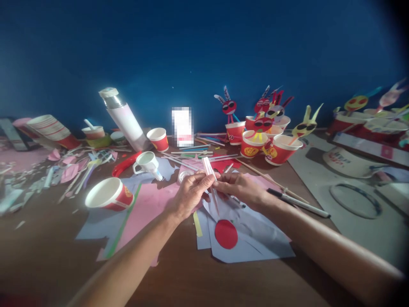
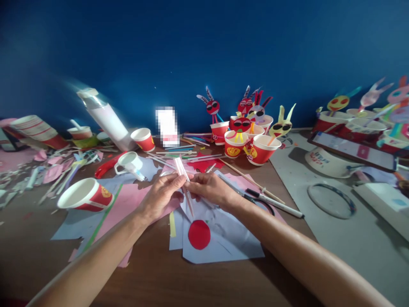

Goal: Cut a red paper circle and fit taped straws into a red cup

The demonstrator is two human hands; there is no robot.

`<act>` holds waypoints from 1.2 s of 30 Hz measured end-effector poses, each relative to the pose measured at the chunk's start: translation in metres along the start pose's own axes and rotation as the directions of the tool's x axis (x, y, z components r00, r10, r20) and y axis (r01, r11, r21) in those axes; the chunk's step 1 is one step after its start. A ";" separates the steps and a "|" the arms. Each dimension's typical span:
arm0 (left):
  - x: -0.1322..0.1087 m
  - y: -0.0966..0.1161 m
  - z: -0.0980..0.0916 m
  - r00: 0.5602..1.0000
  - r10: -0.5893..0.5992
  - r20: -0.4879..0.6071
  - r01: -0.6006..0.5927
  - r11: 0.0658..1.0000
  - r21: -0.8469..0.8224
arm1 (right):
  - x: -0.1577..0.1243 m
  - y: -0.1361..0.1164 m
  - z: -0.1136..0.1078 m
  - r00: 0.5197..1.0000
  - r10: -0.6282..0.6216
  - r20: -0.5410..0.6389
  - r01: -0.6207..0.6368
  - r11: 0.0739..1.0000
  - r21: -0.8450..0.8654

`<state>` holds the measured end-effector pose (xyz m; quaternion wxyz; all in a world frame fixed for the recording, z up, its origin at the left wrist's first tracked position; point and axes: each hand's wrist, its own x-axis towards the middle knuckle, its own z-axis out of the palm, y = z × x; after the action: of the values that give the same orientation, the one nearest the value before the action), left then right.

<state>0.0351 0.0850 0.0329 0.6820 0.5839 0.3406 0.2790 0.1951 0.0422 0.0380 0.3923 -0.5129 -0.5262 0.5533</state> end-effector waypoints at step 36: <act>0.004 -0.010 0.010 0.950 -0.310 -0.046 0.275 0.895 -0.352 | 0.004 0.009 -0.003 0.962 -0.262 -0.077 0.247 0.955 -0.166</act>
<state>0.0451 0.0805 0.0231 0.7889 0.3842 0.4049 0.2570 0.1986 0.0451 0.0285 0.4446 -0.4962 -0.6093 0.4299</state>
